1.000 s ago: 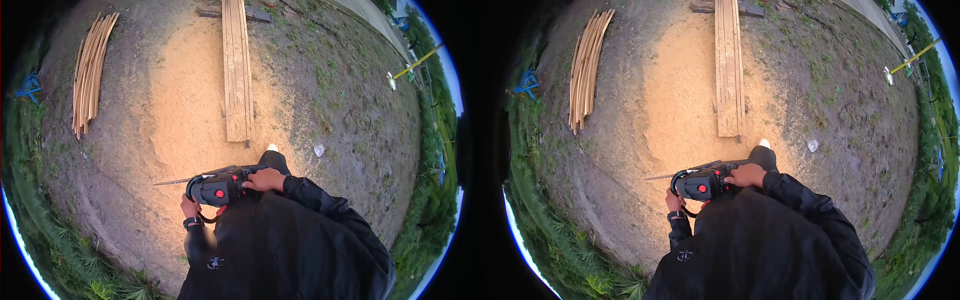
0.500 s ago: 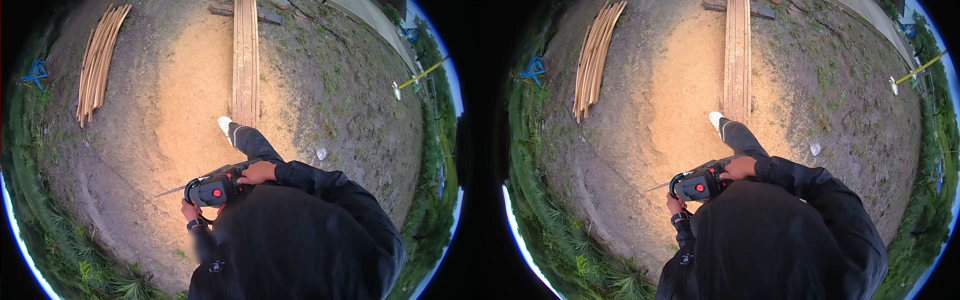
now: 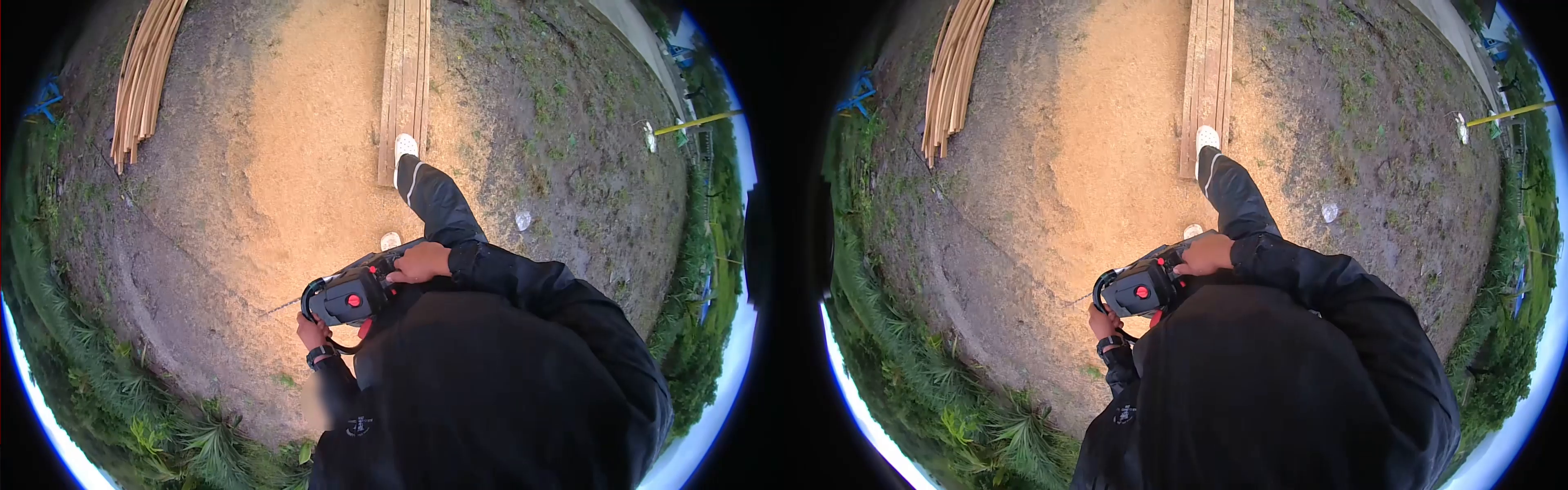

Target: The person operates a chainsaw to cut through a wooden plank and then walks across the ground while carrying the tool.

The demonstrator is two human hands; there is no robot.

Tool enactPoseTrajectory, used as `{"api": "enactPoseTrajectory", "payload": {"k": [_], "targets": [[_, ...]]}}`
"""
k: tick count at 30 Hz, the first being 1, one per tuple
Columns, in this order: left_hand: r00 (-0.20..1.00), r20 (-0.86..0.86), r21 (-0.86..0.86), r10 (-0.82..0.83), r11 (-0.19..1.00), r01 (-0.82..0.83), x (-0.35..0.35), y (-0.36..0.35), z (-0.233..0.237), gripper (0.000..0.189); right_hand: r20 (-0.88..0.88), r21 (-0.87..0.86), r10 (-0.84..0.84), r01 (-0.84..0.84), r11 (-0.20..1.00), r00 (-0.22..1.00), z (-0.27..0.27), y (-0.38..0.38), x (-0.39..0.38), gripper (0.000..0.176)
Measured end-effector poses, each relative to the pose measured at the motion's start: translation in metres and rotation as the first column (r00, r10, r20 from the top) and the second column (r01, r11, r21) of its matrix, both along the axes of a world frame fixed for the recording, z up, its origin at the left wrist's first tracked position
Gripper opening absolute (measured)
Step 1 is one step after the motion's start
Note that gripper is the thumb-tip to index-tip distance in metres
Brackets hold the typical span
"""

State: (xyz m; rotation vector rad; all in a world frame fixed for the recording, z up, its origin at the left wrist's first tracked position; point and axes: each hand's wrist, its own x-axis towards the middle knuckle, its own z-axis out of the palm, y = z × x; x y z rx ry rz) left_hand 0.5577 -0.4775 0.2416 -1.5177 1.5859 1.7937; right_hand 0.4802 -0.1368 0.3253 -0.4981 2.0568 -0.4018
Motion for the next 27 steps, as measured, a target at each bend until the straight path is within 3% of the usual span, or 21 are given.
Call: {"api": "enactPoseTrajectory", "payload": {"k": [7, 14, 17, 20, 22, 27], "targets": [[0.997, -0.019, 0.090, 0.071, 0.994, -0.069, 0.008, 0.005, -0.019, 0.051, 0.047, 0.029, 0.011, -0.012, 1.000, 0.999, 0.000, -0.005, -0.001, 0.064], [0.982, -0.071, 0.119, 0.173, 0.979, -0.164, 0.005, -0.012, -0.037, 0.052, -0.063, 0.116, 0.133, -0.126, 0.985, 0.989, 0.016, -0.042, -0.040, 0.063], [0.997, -0.013, 0.113, 0.081, 0.991, -0.078, -0.026, -0.013, -0.048, 0.052, -0.078, 0.103, 0.028, -0.020, 0.995, 0.997, -0.002, -0.030, -0.036, 0.063], [0.982, -0.066, 0.045, -0.177, 0.983, 0.180, -0.051, -0.003, -0.063, 0.053, 0.050, 0.066, -0.127, 0.124, 0.990, 0.991, -0.016, -0.005, 0.006, 0.063], [0.983, 0.053, 0.008, -0.176, 0.984, 0.176, -0.074, 0.017, -0.043, 0.052, 0.019, 0.063, -0.248, 0.246, 0.967, 0.969, -0.023, 0.010, 0.021, 0.064], [0.901, -0.071, -0.002, -0.429, 0.903, 0.430, -0.109, 0.043, -0.040, 0.055, 0.016, 0.030, -0.476, 0.475, 0.879, 0.880, -0.020, 0.031, 0.059, 0.065]]}}
